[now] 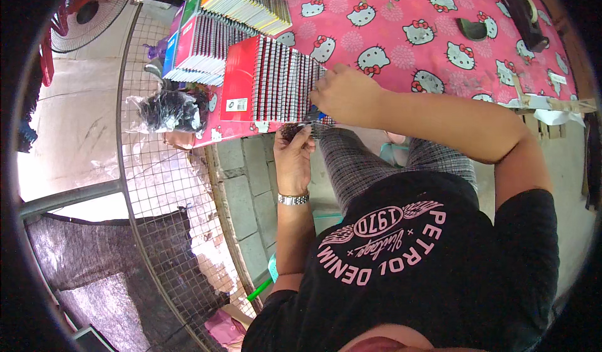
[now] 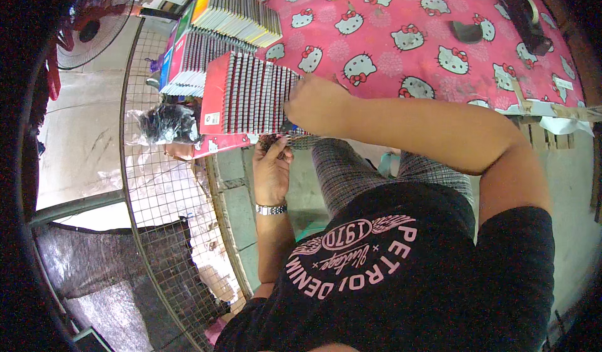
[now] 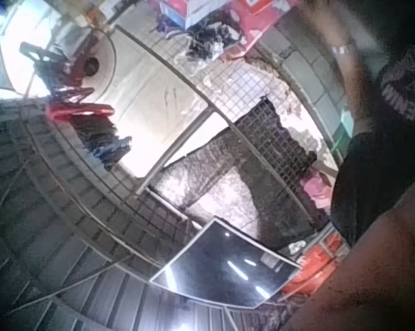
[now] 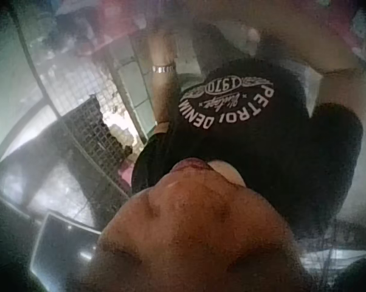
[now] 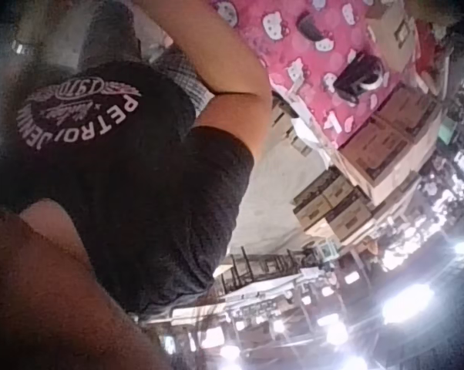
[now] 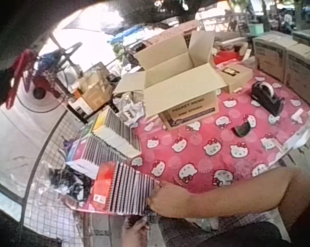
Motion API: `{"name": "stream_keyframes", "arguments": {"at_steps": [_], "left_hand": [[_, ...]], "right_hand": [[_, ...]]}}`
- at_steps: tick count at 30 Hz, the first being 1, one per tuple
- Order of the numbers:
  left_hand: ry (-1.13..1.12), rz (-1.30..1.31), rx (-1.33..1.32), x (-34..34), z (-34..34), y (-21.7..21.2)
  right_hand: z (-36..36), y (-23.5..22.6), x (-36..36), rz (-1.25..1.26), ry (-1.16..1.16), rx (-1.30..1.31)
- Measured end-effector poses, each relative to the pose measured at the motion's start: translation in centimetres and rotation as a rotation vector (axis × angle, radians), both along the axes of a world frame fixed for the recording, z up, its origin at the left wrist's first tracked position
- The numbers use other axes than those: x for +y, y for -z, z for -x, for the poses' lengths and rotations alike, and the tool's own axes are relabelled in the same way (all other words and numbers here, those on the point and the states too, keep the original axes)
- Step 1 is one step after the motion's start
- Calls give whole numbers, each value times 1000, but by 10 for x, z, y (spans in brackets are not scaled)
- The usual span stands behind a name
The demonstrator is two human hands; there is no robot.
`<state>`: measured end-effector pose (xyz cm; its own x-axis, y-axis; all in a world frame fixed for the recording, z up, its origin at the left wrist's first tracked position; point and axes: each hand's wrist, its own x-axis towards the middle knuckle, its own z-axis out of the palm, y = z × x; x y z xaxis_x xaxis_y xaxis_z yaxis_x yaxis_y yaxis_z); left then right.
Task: The person organizes stacks of small spiral-bound notebooks on a table, aligning the edges and using a pair of shears to trim excess material from the spiral spines.
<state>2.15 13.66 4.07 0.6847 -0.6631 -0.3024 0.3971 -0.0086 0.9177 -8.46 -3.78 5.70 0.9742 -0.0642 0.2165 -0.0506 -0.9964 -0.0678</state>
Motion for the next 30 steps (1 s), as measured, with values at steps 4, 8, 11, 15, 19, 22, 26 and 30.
{"name": "stream_keyframes", "arguments": {"at_steps": [4, 8, 11, 15, 19, 22, 26, 30], "left_hand": [[-34, 8, 17, 6, -4, 5], [-31, 10, 81, 11, -8, 8], [-28, -8, 65, 4, -2, 9], [-4, -41, -79, 1, 0, 15], [-47, -33, -25, 5, -4, 13], [-36, -40, 41, 8, -6, 14], [22, -94, -36, 0, 3, 16], [30, -168, -158, -1, 1, 23]], "right_hand": [[3, -3, -6, -140, 23, 121], [17, 18, -15, 106, -12, -295], [12, 19, -10, 166, -14, -296], [1, 6, 0, -3, 12, 78], [5, 11, -7, -160, 20, 85], [15, 27, -12, 7, 7, -195], [12, 28, -4, 137, 2, -211], [1, 6, 0, -176, 43, 321]]}}
